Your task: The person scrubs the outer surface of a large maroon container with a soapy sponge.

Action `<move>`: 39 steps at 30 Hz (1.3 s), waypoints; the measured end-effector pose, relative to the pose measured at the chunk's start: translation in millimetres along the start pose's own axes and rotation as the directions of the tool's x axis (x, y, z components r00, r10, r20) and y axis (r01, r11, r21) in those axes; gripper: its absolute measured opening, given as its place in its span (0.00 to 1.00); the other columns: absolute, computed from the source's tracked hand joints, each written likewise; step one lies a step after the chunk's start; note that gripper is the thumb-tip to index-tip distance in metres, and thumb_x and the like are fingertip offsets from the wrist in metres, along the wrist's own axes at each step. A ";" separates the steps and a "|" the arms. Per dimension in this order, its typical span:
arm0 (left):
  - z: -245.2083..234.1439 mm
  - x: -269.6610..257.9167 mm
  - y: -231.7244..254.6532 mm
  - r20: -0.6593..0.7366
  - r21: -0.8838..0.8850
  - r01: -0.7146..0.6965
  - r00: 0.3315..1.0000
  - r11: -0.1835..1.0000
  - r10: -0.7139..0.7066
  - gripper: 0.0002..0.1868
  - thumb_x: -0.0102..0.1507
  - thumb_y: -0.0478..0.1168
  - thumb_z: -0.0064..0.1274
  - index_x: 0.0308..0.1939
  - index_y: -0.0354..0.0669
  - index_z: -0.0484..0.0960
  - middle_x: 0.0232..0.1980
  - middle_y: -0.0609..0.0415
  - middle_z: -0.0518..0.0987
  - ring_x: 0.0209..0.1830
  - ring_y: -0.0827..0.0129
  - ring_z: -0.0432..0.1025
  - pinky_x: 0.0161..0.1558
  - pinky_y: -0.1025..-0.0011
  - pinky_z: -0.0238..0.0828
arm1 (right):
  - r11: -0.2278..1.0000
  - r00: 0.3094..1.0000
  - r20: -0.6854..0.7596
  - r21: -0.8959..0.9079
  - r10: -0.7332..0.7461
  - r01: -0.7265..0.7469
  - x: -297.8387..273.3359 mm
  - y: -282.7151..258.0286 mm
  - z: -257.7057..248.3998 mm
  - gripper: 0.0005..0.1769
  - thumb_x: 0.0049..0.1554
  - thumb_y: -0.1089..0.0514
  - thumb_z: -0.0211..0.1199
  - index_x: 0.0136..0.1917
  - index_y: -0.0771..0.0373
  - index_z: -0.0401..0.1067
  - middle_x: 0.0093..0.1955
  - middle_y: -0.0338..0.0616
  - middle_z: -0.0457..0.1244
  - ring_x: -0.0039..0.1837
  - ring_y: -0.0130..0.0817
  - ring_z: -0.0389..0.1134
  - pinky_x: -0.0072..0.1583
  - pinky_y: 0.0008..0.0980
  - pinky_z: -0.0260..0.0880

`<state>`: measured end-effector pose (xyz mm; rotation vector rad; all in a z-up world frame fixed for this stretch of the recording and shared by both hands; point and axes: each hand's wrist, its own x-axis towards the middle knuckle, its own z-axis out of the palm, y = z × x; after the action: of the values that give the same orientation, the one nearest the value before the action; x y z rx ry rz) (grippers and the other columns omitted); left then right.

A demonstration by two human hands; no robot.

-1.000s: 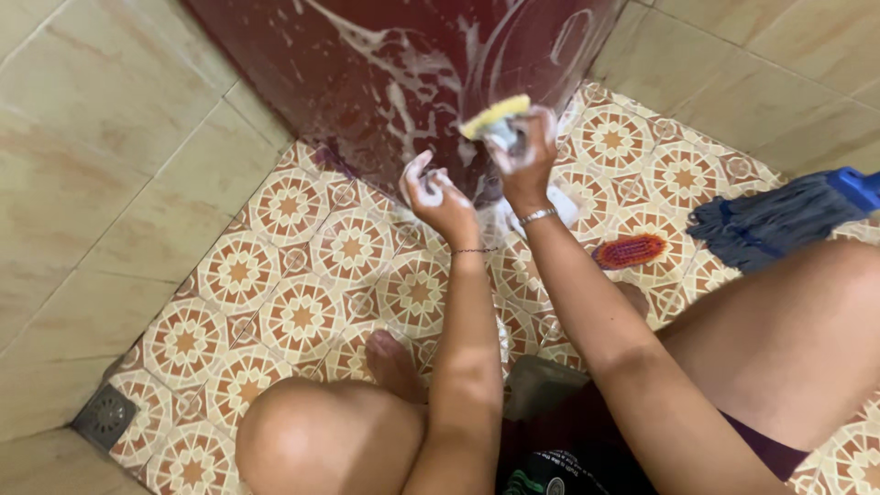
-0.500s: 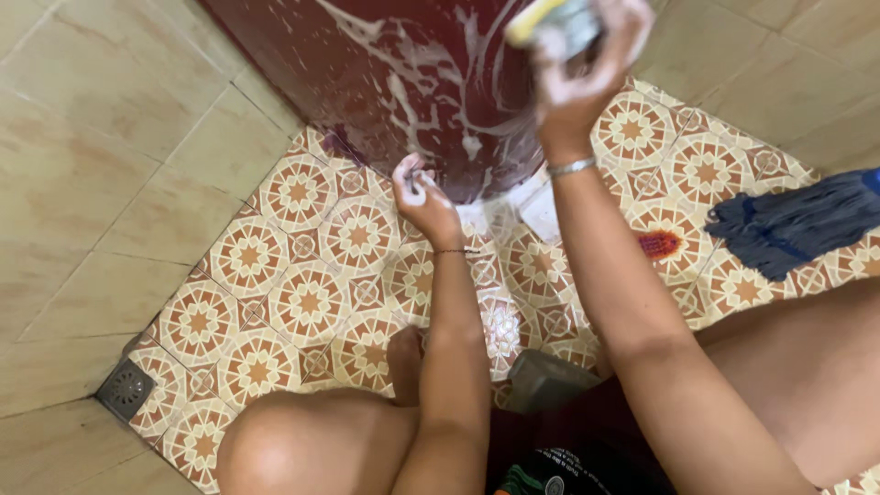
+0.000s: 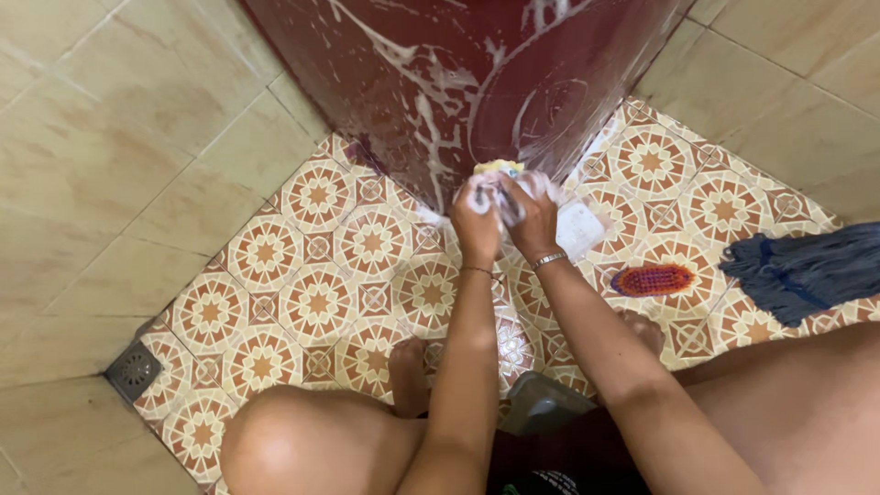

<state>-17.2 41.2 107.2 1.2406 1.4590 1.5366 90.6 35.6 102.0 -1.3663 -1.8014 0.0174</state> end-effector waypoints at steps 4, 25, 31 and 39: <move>14.0 -6.9 -28.4 -0.055 0.044 0.129 0.990 0.991 -0.127 0.16 0.63 0.29 0.51 0.56 0.32 0.77 0.53 0.42 0.83 0.52 0.57 0.80 0.55 0.66 0.75 | 0.989 0.978 0.209 0.136 0.025 -0.054 -2.9 4.6 -4.7 0.32 0.54 0.68 0.66 0.71 0.55 0.72 0.62 0.57 0.66 0.62 0.56 0.67 0.64 0.46 0.68; 2.0 -2.4 -164.1 0.403 -0.772 0.586 0.751 0.247 -0.522 0.28 0.71 0.57 0.40 0.68 0.45 0.69 0.56 0.49 0.77 0.49 0.65 0.78 0.50 0.67 0.80 | 0.933 0.739 0.667 0.198 0.098 -0.302 -124.9 139.0 138.7 0.31 0.54 0.64 0.65 0.71 0.62 0.67 0.72 0.62 0.60 0.72 0.56 0.61 0.71 0.42 0.61; -7.5 8.0 -158.1 0.371 -0.747 0.624 0.678 0.229 -0.635 0.31 0.70 0.60 0.35 0.64 0.38 0.71 0.53 0.46 0.79 0.46 0.61 0.78 0.46 0.64 0.79 | 0.870 0.636 0.736 0.133 0.233 -0.474 -125.8 131.3 144.6 0.37 0.54 0.63 0.62 0.76 0.59 0.63 0.64 0.59 0.64 0.64 0.53 0.68 0.65 0.38 0.68; 19.5 -20.9 -239.2 0.121 -0.769 0.498 0.729 0.401 -0.674 0.18 0.68 0.37 0.37 0.59 0.37 0.77 0.52 0.47 0.80 0.48 0.63 0.78 0.49 0.68 0.81 | 0.855 0.758 0.610 0.244 0.231 -0.457 -91.3 74.1 99.3 0.35 0.55 0.68 0.57 0.76 0.60 0.62 0.68 0.65 0.61 0.65 0.56 0.67 0.65 0.38 0.67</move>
<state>-24.7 63.7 -132.5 -0.0122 0.9660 1.5008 90.4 38.2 -51.9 -1.4787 -1.8255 1.0312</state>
